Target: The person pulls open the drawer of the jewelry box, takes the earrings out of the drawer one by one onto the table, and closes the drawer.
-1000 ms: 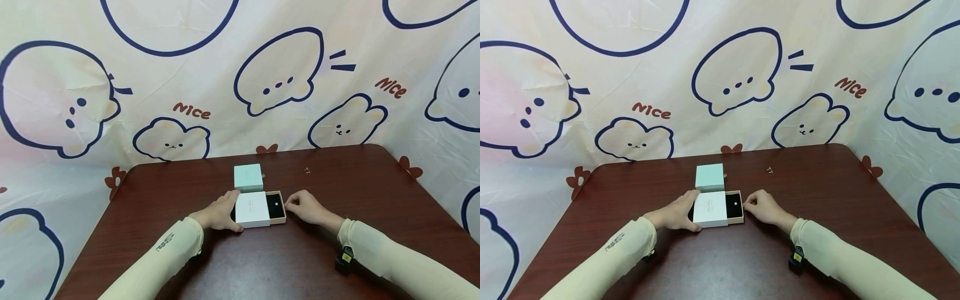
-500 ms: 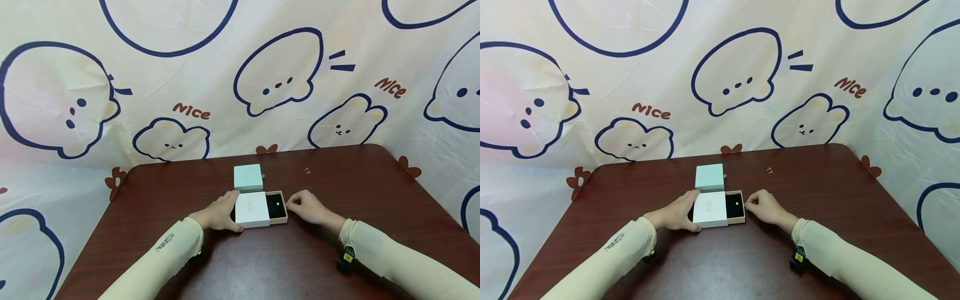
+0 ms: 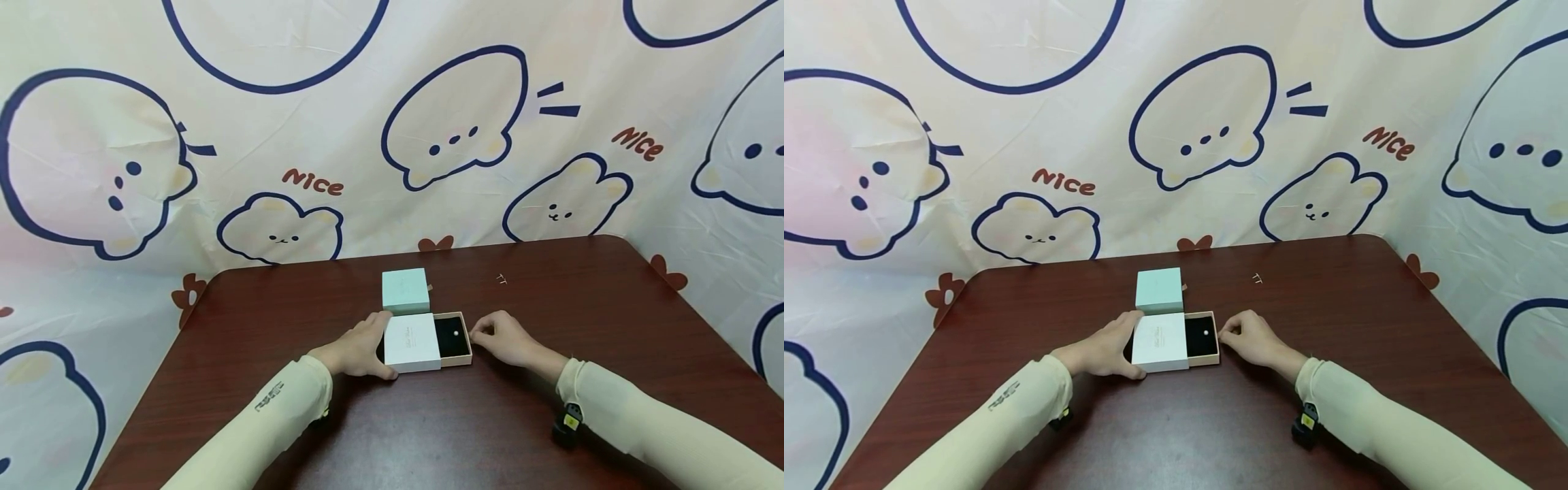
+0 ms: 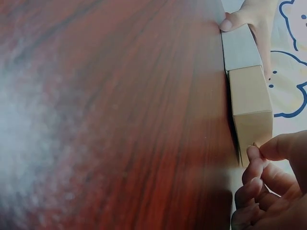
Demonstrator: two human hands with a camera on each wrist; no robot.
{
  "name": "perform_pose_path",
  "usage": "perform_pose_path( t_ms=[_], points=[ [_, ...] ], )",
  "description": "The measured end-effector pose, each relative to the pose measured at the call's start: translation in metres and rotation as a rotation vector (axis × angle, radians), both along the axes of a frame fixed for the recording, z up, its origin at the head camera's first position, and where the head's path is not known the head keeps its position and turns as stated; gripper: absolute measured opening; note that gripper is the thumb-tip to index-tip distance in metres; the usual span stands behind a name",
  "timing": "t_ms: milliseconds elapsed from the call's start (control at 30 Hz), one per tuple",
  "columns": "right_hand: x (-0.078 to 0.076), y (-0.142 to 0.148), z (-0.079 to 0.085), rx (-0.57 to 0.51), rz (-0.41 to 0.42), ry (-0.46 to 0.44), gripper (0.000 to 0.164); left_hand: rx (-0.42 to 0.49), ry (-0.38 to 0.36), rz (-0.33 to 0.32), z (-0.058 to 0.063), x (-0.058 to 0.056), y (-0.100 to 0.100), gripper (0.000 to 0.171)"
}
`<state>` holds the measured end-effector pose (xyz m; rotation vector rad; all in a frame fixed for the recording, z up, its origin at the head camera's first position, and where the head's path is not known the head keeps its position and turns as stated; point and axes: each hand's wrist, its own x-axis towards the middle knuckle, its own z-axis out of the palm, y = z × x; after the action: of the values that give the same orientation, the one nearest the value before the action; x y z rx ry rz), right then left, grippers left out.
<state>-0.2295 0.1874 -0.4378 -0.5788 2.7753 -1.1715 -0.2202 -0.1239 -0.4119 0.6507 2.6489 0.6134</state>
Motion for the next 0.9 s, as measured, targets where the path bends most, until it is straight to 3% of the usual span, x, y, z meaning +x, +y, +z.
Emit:
perform_pose_path(
  t_ms=[900],
  points=[
    [0.0000, 0.0055, -0.0021, -0.003, -0.008, 0.008, 0.018, 0.001, 0.020, 0.001, -0.0014, -0.0001, -0.0001, 0.111]
  ],
)
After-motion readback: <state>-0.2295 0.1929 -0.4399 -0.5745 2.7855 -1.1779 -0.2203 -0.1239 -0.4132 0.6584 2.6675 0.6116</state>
